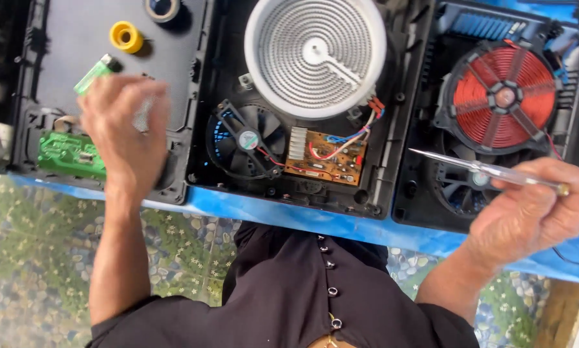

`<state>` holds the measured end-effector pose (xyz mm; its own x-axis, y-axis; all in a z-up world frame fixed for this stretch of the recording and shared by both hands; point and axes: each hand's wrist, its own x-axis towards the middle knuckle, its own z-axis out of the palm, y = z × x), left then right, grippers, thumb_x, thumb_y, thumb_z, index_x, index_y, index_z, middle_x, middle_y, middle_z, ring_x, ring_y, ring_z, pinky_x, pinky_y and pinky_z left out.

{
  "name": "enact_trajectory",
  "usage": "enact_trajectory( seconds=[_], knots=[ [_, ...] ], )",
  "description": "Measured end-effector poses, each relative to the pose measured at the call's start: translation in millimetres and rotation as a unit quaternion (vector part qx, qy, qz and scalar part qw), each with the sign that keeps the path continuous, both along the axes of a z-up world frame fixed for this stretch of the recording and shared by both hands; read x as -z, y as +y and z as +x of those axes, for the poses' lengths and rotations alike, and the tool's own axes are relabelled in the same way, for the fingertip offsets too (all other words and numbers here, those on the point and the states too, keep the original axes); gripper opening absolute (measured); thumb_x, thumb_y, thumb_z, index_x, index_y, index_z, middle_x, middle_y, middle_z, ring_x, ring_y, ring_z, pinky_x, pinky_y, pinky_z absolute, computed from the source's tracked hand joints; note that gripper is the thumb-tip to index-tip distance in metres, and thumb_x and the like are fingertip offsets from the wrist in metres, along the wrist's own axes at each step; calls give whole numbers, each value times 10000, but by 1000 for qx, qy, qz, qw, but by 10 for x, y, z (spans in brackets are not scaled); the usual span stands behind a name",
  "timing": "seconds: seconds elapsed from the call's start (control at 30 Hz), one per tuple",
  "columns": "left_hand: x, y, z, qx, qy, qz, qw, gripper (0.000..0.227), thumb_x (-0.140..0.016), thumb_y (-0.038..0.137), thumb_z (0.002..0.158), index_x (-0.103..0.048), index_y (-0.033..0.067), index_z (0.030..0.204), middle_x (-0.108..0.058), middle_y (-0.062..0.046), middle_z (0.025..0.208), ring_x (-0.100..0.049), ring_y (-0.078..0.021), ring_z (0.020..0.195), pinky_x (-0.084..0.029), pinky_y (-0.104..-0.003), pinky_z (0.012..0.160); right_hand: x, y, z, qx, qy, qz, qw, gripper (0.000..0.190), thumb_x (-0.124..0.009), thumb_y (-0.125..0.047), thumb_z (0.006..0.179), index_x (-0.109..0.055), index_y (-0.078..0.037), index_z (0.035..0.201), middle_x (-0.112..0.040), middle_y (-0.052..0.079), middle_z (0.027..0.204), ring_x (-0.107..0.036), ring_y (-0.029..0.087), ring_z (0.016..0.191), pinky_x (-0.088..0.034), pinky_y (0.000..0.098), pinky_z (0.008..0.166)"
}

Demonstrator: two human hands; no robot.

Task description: The person uses a screwdriver to manipulate wires and components inside an open electronic device, likely a speaker or amplifier. They work on the internal circuit board, adjusting connections and securing parts within the casing.

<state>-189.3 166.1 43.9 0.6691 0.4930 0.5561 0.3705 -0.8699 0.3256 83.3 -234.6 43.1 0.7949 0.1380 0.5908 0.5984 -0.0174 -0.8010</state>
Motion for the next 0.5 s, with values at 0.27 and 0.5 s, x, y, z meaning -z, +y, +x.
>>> enact_trajectory(
  seconds=[0.27,0.5],
  knots=[
    [85,-1120,399,234,87,32,968,396,-935,369,807,-710,111,1006,-631,-36,1009,-545,-255,904,-420,-449,920,75,96,-149,-94,-32,-19,995,262,-619,-263,1119,-483,-40,1139,-667,241,950,-591,253,628,-463,296,554],
    [453,-1090,553,206,93,44,973,356,-932,307,719,-752,109,953,-604,-59,901,-543,-242,912,-422,-467,964,396,170,-382,-127,-18,-49,991,289,-760,-161,986,-584,62,929,-709,256,862,-618,254,683,-485,321,615]
  ],
)
